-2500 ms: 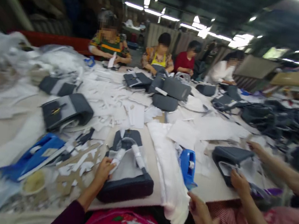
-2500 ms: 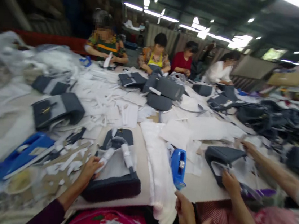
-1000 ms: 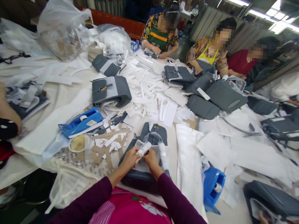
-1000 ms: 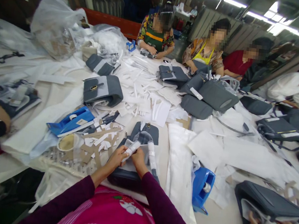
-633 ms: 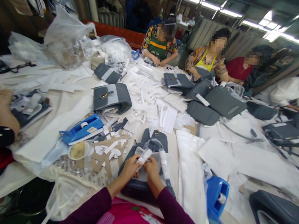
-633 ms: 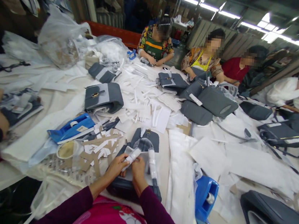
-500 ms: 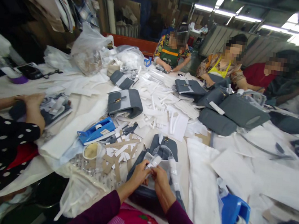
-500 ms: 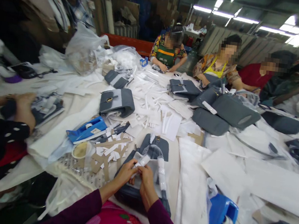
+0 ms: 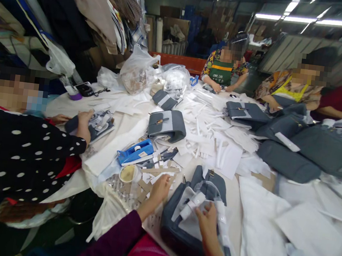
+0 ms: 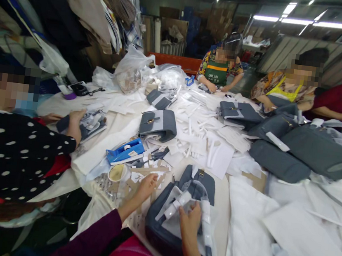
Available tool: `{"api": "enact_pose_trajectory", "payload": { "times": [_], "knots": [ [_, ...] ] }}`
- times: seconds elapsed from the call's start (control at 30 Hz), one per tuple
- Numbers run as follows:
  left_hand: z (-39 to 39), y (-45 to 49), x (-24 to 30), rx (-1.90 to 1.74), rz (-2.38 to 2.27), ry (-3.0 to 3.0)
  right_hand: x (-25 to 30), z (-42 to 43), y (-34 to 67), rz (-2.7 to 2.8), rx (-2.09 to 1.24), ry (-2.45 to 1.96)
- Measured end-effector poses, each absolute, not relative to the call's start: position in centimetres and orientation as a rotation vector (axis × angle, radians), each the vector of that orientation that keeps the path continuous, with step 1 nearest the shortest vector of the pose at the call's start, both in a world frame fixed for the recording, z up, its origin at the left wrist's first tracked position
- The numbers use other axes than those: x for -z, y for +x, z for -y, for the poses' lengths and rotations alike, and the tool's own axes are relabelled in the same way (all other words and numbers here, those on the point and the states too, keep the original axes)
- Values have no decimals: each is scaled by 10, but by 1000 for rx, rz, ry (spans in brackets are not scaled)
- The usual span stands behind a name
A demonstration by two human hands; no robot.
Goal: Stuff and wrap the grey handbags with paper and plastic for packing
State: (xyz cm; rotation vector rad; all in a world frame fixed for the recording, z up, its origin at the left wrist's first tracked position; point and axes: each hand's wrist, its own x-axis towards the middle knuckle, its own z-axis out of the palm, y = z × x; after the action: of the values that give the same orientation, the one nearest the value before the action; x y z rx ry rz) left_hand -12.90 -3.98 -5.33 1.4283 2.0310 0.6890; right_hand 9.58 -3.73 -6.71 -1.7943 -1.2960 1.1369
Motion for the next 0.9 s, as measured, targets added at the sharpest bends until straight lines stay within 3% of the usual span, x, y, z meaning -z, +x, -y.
{"api": "enact_pose_trajectory", "payload": {
  "times": [0.13,0.43,0.57,0.73,0.9],
  "knots": [
    [-3,-183,57,-560,-2164,1578,41,41,91,1687,-701,-1707],
    [-32,-189,77,-321,-2147,1754,9,39,58,1870,-740,-1506],
    [-35,-193,60,-280,-2013,1862,2,22,48,1993,-678,-1365],
    [-23,-174,27,-298,-1744,2012,-14,-10,19,2456,-338,-1395],
    [1,-156,13,-381,-1640,2042,-18,-19,-2,2890,-432,-1435]
  ]
}}
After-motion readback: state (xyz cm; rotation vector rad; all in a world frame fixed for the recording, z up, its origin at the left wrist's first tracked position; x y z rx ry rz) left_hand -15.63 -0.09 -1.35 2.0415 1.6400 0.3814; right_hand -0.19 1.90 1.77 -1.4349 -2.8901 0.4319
